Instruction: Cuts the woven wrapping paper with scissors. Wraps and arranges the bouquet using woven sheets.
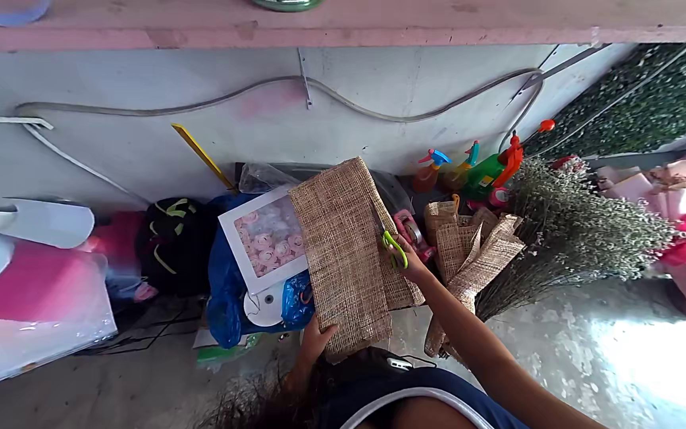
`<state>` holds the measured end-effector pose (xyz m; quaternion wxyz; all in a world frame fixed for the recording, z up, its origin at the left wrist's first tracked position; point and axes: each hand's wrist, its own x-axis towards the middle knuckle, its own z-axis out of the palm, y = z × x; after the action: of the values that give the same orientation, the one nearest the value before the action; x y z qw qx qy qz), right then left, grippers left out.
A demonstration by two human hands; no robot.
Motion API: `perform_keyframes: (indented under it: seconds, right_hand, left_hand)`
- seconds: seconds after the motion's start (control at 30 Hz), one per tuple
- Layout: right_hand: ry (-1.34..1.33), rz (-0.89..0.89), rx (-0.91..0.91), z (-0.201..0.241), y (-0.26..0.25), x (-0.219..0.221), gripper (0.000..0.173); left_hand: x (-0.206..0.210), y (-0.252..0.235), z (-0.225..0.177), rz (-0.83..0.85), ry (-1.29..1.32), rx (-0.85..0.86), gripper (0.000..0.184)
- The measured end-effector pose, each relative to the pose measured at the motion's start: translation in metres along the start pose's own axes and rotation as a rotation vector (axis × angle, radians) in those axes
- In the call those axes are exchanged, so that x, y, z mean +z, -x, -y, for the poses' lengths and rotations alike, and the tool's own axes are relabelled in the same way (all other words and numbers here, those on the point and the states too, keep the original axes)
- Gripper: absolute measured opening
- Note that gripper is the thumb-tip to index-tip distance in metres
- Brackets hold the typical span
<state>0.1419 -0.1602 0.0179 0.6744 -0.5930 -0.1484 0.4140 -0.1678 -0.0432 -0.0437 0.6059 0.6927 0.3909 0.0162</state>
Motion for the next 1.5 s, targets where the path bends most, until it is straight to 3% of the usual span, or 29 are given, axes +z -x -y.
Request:
perform_keyframes:
  seconds: [0.17,0.4,0.6,0.8,0.9,1.03,1.3,1.5]
  right_hand:
    - [-0.088,-0.008,-0.037,-0.008,-0.007,0.006,0.022]
    - [-0.064,0.062,0.022,-0.012,0.010,-0.006,0.022]
    - [-0.173,0.060,-0.059,-0.006,0.015,0.015,0.024]
    - [-0.142,-0.012,-0.087,0.005,-0.011,0.023,0.018]
    - [-0.105,-0.040,-0.120,0.010,-0.015,0.027,0.012]
    - [-0.032,-0.020,-0.094,0.016,-0.024,0.034,0.023]
    - [0.049,-0.082,-0.101,0.029,-0.051,0.039,0.026]
    - [0.028,-0.105,-0.124,0.040,-0.064,0.036,0.016]
  left_hand:
    - [-0.006,0.005,-0.008,0.027,0.086,0.040,0.070]
    - [-0.052,0.033,-0.068,-0.170,0.446,0.066,0.058]
    - [-0.075,0.058,-0.104,-0.059,0.530,0.235,0.059]
    - [-0.078,0.060,-0.091,0.085,0.437,0.219,0.057]
    - [-0.076,0.057,-0.076,0.048,0.442,0.184,0.062]
    - [-0.073,0.047,-0.058,0.032,0.380,0.117,0.062]
    - [-0.053,0.017,-0.026,0.075,0.205,0.039,0.062]
    - [-0.032,0.009,-0.005,0.066,0.288,0.044,0.063]
